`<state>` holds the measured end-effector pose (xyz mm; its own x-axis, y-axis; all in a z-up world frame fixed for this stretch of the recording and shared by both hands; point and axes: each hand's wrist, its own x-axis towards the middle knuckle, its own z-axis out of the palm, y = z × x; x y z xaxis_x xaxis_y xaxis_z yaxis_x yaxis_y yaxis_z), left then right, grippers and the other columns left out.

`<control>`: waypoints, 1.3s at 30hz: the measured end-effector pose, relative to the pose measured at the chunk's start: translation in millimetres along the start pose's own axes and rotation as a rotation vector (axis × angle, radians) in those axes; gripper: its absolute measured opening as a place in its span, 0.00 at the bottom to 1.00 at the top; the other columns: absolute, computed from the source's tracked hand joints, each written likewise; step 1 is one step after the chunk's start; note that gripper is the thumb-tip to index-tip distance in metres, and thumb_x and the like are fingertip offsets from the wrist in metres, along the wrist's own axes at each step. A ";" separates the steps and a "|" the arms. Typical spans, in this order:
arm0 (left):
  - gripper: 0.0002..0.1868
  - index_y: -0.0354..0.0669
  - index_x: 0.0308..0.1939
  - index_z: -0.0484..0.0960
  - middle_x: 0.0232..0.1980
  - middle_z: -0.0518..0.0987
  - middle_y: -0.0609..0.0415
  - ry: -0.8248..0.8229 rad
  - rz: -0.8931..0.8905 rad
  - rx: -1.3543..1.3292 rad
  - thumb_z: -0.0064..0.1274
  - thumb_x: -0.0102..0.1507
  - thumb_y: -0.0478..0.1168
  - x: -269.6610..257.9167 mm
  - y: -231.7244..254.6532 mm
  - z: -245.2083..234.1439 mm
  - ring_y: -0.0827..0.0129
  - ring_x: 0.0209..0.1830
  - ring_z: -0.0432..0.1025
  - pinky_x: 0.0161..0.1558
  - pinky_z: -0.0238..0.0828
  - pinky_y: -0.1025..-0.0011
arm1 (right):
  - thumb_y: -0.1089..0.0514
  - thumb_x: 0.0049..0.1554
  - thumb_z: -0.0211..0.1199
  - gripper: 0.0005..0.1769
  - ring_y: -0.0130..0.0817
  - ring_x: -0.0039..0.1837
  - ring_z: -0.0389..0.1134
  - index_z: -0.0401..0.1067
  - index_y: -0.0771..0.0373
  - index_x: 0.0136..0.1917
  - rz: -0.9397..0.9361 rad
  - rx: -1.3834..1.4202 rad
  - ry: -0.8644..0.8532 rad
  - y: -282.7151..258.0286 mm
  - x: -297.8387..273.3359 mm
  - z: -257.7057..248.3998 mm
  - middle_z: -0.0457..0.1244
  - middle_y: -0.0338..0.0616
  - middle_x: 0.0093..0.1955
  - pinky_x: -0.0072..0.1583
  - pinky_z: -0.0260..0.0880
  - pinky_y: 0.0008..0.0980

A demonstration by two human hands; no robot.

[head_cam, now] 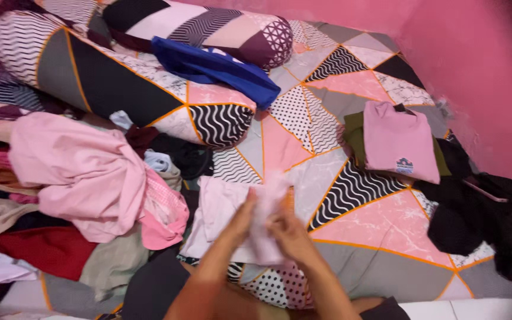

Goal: The person folds several pieces of clothing on a bed, including a pink t-shirt, a pink long-sleeve shirt, and a pink checkered shirt. They smooth and align each item before folding it into a compact stack.

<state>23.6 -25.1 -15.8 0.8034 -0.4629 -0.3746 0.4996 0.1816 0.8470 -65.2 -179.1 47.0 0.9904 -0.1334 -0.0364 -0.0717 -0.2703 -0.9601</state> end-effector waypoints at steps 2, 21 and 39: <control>0.30 0.40 0.63 0.80 0.56 0.82 0.53 0.092 0.116 0.026 0.48 0.66 0.57 -12.0 11.0 -31.7 0.73 0.53 0.74 0.55 0.69 0.67 | 0.58 0.60 0.64 0.28 0.36 0.51 0.64 0.69 0.67 0.72 0.019 0.261 -0.271 -4.5 2.0 24.3 0.66 0.51 0.53 0.52 0.65 0.34; 0.39 0.50 0.76 0.56 0.81 0.44 0.43 0.585 0.481 1.530 0.46 0.65 0.58 -39.5 13.9 -57.4 0.45 0.81 0.36 0.71 0.33 0.32 | 0.45 0.63 0.54 0.37 0.52 0.84 0.39 0.52 0.62 0.79 -0.328 -0.971 -0.009 23.8 36.1 78.7 0.43 0.55 0.83 0.75 0.35 0.66; 0.38 0.46 0.72 0.67 0.72 0.69 0.48 0.072 0.279 -0.301 0.30 0.70 0.68 6.9 43.3 17.8 0.58 0.70 0.62 0.68 0.55 0.49 | 0.67 0.43 0.69 0.31 0.49 0.62 0.71 0.72 0.63 0.62 -0.571 -0.569 0.190 -78.8 16.6 -26.7 0.63 0.56 0.68 0.60 0.71 0.40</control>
<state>44.9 -35.9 25.0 0.9365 -0.3004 -0.1810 0.3238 0.5421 0.7754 -46.3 -185.4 129.5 0.8595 0.0257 0.5105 0.3368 -0.7798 -0.5277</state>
